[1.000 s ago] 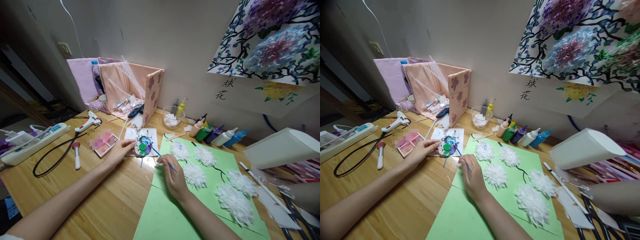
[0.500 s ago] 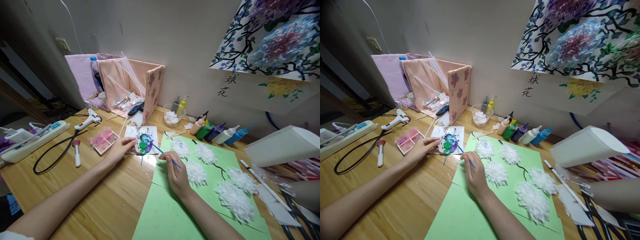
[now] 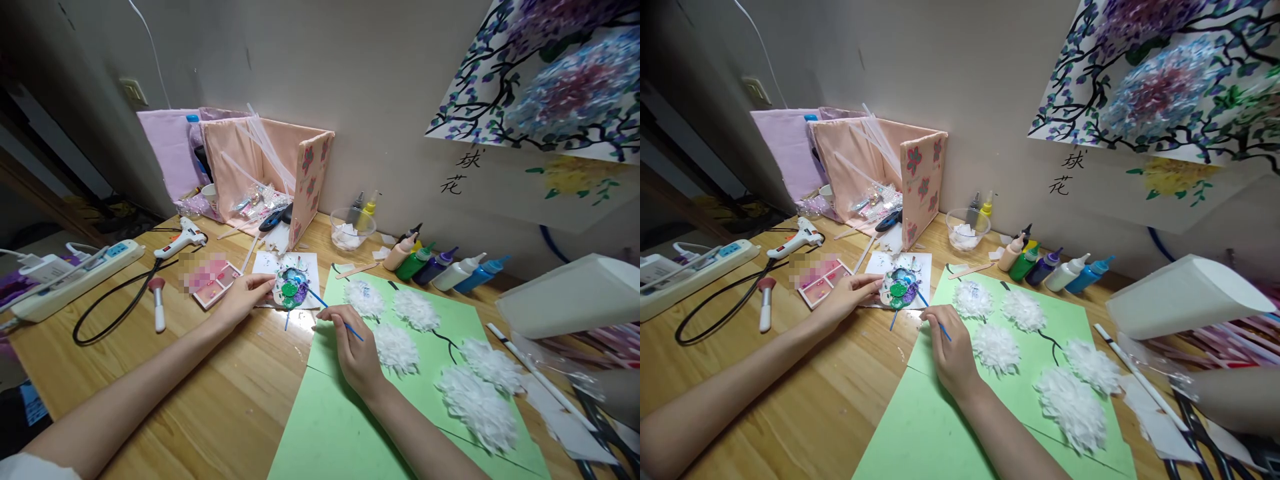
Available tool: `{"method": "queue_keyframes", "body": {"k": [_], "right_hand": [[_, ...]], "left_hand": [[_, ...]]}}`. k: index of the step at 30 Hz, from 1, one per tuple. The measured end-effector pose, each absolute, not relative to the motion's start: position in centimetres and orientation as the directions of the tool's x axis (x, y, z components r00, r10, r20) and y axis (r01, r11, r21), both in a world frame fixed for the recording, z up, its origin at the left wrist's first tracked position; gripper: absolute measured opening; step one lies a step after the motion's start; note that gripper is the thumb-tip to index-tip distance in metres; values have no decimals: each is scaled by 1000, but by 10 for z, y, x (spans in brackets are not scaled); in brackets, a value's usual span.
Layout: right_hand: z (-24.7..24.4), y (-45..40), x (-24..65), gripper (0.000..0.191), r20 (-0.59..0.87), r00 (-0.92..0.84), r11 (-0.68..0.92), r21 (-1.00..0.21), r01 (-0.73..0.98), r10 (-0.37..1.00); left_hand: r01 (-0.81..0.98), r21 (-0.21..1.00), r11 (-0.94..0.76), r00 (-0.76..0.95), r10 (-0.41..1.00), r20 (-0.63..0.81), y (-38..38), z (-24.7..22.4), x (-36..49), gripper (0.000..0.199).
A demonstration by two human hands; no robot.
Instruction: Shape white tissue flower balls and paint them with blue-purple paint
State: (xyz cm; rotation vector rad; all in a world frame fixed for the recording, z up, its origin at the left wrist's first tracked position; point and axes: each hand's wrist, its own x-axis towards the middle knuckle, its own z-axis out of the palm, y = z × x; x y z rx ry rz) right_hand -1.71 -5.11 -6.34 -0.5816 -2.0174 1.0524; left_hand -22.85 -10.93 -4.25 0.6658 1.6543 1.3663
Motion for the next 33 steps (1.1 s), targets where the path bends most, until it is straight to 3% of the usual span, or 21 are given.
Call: {"method": "queue_keyframes", "body": {"k": [33], "right_hand": [[-64,-52,-17,24,426,-590,552,-833,41,686]], "left_hand": [[-87,961,264,-469,840,-273,-110,-49,-232,48]]}}
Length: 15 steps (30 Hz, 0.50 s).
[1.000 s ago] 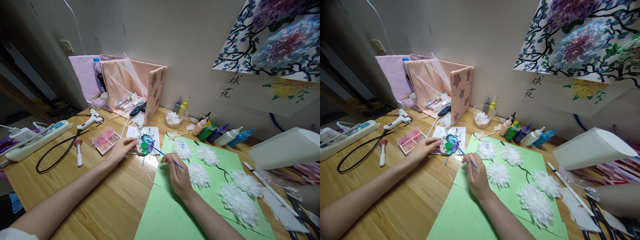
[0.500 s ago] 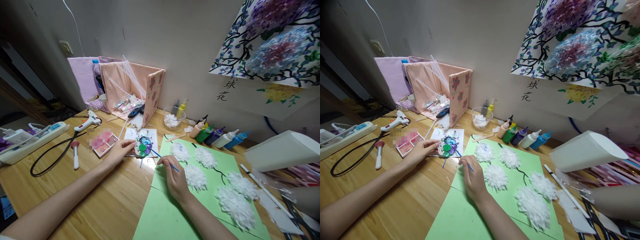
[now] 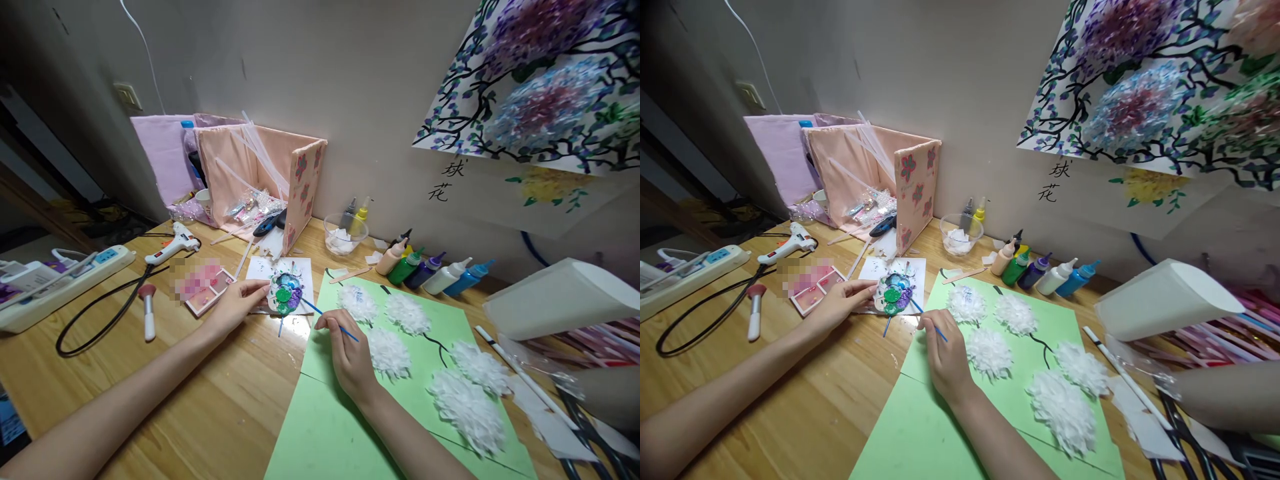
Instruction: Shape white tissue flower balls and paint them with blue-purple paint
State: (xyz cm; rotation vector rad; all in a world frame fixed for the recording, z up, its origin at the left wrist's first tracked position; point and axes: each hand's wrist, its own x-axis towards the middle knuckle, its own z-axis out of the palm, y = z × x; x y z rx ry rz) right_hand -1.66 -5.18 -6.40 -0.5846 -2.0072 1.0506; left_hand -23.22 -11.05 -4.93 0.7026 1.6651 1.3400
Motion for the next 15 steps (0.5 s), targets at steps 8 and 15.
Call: {"method": "queue_keyframes", "body": {"k": [8,15], "right_hand": [[-63,-50,-18,24,422,-581,551,-832,56,696],[-62,-50,-18,24,423,-615,562,-827,40,666]], "left_hand": [[-87,963,257,-477,838,-267,-111,-50,-232,48],[-103,957,272,-484,827,-287,-110,-48,-231,46]]}}
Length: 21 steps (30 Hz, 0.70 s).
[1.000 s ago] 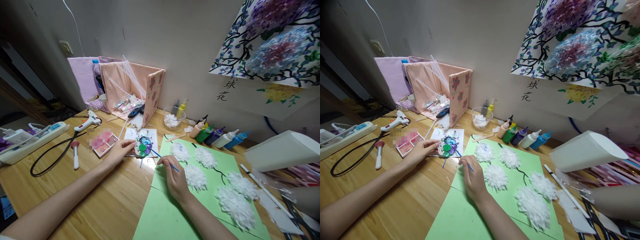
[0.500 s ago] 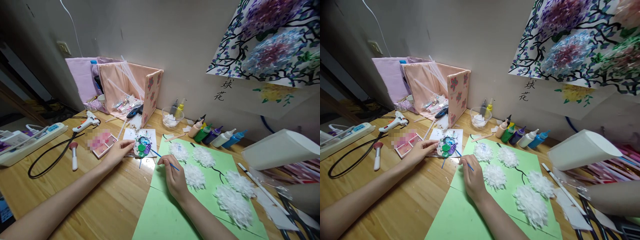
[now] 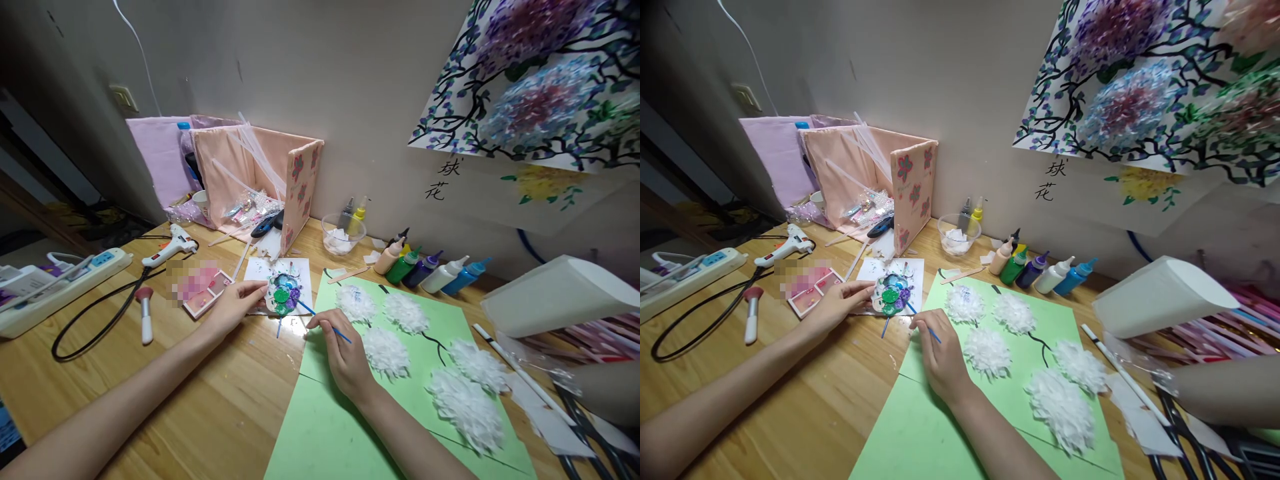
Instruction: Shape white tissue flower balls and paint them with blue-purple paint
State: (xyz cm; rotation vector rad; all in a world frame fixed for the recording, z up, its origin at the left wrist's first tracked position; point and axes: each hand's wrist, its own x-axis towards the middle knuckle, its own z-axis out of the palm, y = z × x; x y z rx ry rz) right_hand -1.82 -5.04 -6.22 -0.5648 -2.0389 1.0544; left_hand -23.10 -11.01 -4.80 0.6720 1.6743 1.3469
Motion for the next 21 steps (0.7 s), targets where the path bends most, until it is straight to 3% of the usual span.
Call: {"method": "queue_keyframes", "body": {"k": [21], "right_hand": [[-62,-50,-18,25,432,-602,562,-827,34,672]], "left_hand": [[-49,963,265,-475,842,-256,-111,-48,-233,48]]}}
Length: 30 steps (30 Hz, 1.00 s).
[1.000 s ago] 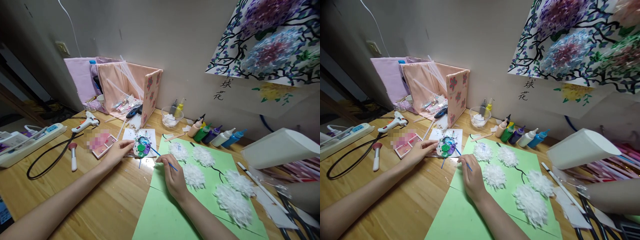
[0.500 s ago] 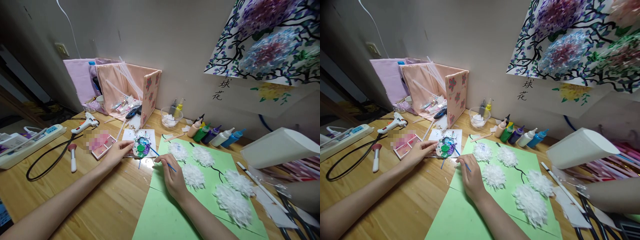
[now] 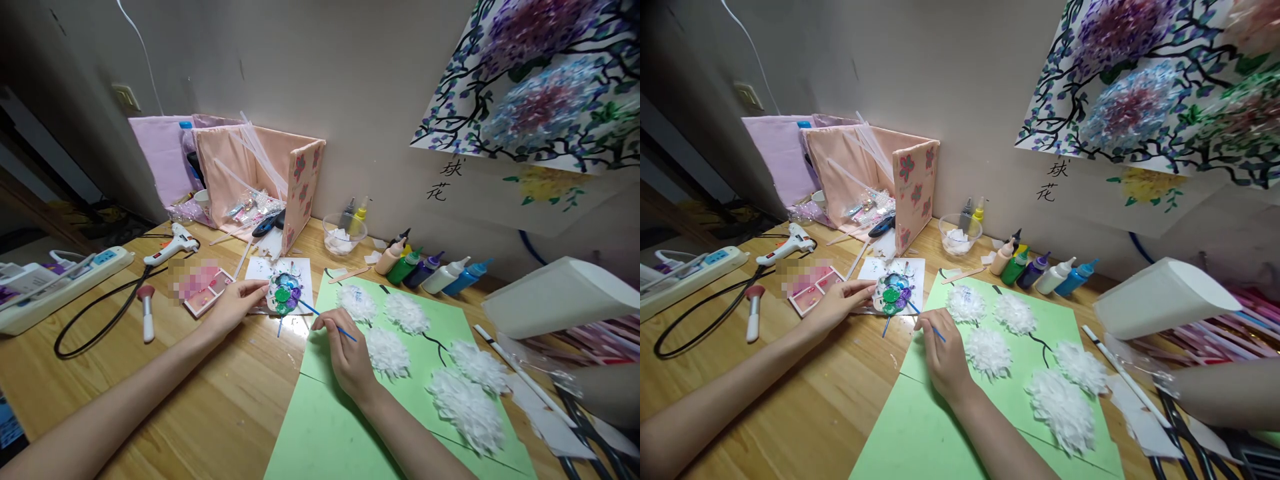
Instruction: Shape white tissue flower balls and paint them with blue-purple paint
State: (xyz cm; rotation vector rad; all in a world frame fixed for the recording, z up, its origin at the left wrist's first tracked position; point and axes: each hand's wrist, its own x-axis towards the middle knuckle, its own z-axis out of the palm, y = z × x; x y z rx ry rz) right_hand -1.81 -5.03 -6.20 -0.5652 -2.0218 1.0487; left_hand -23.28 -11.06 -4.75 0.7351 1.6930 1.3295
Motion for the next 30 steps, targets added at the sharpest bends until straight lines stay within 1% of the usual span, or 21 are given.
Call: {"method": "queue_keyframes", "body": {"k": [2,6,10,13,17,21,24,30], "right_hand": [[-62,-50,-18,25,441,-619,575,-818,22,650],[-62,-50,-18,25,444,-593,579,-814,46,672],[-61,-50,-19,24,446,-623,587,-809,25,643],[-61,-50,-19,25,444,-598,581,-813,45,667],[-62,-50,-19,25,447,-616,585,-811,28,649],[-63,-50,-18,25,436,-587,573,-817,59,682],[-62,-50,-18,25,444,-605,589,-806,51,660],[-61,-51,-18,26,453,-590,596,-801,61,669]], "left_hand": [[-51,963,264,-477,841,-256,-111,-48,-233,48],[-33,962,270,-479,841,-253,-111,-50,-234,47],[-30,962,271,-474,844,-253,-111,-49,-234,48],[-39,960,277,-469,843,-263,-111,-48,-233,49],[-59,961,271,-458,848,-268,-111,-48,-233,49],[-23,961,275,-460,851,-254,-112,-48,-233,48],[-21,962,274,-456,853,-253,-113,-48,-234,47],[-19,961,277,-471,845,-253,-112,-47,-234,48]]}}
